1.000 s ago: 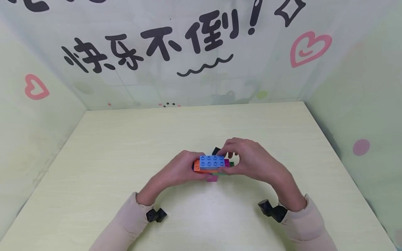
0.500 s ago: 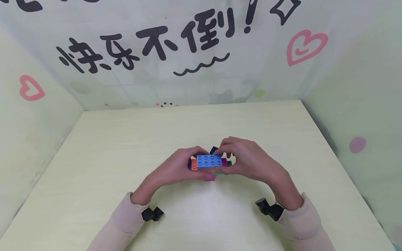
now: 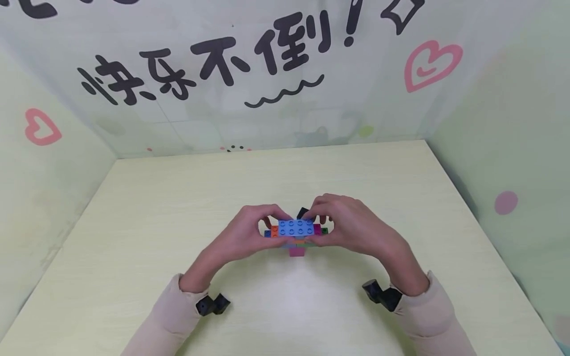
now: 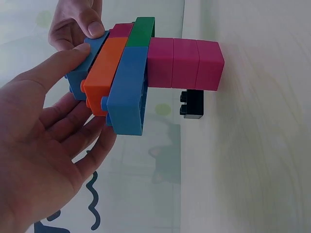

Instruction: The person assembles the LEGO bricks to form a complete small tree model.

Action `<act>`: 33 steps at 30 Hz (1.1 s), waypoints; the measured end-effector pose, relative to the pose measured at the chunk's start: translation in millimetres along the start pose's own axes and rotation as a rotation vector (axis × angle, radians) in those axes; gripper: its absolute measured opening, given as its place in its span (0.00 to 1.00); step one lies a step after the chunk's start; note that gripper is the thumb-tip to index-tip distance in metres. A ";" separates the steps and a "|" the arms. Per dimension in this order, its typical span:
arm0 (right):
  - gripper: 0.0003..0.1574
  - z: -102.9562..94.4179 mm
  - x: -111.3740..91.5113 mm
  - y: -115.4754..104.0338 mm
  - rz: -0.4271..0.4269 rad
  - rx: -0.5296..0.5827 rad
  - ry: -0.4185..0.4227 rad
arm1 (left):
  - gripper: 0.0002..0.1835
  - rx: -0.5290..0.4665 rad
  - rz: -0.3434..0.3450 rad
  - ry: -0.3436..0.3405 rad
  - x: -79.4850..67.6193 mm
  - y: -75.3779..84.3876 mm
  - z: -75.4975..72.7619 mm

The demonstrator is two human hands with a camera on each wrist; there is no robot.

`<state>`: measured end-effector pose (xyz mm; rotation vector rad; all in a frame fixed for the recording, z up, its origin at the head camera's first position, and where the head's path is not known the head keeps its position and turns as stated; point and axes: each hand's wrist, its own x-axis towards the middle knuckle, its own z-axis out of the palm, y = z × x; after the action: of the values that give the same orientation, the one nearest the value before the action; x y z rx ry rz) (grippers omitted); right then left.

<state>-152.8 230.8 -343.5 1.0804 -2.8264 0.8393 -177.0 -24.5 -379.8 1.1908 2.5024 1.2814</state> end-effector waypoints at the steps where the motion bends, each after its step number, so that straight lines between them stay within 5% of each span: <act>1: 0.21 0.1 -0.1 0.0 0.003 0.004 -0.001 | 0.17 0.006 -0.005 0.002 -0.1 0.5 0.0; 33: 0.22 2.1 0.5 3.2 0.011 0.010 -0.009 | 0.18 -0.002 -0.064 -0.028 0.8 0.5 1.7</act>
<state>-154.8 231.4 -346.7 1.0738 -2.8407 0.8522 -176.5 -22.7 -380.4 1.1105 2.4973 1.2439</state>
